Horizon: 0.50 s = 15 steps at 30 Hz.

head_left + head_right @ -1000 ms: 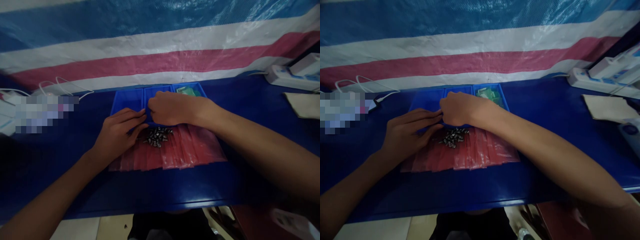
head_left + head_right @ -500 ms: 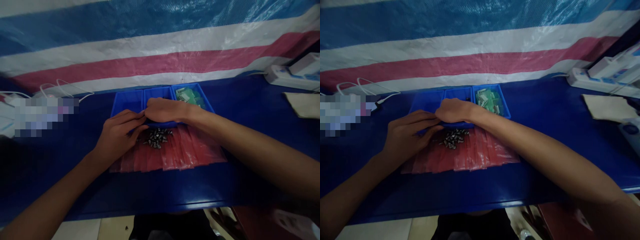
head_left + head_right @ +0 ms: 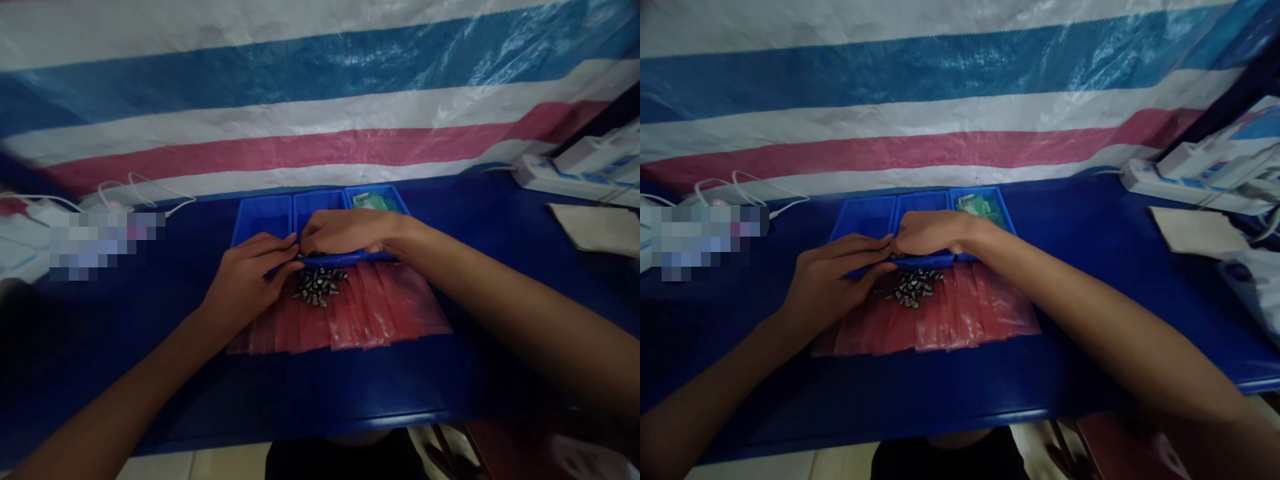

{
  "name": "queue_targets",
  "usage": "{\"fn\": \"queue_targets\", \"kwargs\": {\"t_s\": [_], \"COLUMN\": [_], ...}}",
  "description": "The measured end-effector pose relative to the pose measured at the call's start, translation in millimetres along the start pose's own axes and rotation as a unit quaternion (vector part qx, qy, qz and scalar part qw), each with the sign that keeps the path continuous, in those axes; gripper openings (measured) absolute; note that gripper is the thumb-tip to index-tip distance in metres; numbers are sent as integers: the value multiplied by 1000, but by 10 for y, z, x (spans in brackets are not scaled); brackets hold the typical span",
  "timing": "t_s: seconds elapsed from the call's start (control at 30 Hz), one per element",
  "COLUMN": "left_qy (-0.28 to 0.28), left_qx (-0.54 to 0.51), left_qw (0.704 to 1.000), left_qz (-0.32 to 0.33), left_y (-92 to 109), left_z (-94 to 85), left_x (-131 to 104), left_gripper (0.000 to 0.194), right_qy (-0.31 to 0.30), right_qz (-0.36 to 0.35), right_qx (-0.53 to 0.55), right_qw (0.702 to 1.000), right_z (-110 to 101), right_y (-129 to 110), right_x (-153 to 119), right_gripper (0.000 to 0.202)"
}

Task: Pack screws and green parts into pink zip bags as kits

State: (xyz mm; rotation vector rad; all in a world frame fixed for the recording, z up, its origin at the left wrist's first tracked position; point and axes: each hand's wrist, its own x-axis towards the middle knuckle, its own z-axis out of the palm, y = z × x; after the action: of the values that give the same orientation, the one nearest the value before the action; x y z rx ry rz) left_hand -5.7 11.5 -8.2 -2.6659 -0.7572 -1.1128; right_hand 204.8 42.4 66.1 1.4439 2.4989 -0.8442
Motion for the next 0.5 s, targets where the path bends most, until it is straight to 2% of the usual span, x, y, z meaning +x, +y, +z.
{"fn": "queue_targets", "kwargs": {"t_s": [0.13,0.2,0.27,0.4,0.5], "left_qy": [1,-4,-4,-3,-5], "left_qx": [-13,-20,-22,-18,-7], "left_qw": [1000,1000,1000,1000,1000], "left_qz": [-8,-11,-12,-6,-7], "left_y": [-6,-7,-7,-1,3], "left_z": [9,15,22,32,30], "left_x": [-27,-34,-36,-30,-32], "left_gripper": [8,8,8,10,12], "right_qy": [-18,-8,19,75,130], "right_qz": [-2,-23,-61,-161,-184], "right_qx": [47,82,135,235,225], "right_qw": [999,996,989,956,948], "right_z": [-9,38,114,248,311], "right_y": [43,116,212,365,363], "right_x": [-61,-48,-21,-8,-100], "right_gripper": [30,27,21,11,7]}}
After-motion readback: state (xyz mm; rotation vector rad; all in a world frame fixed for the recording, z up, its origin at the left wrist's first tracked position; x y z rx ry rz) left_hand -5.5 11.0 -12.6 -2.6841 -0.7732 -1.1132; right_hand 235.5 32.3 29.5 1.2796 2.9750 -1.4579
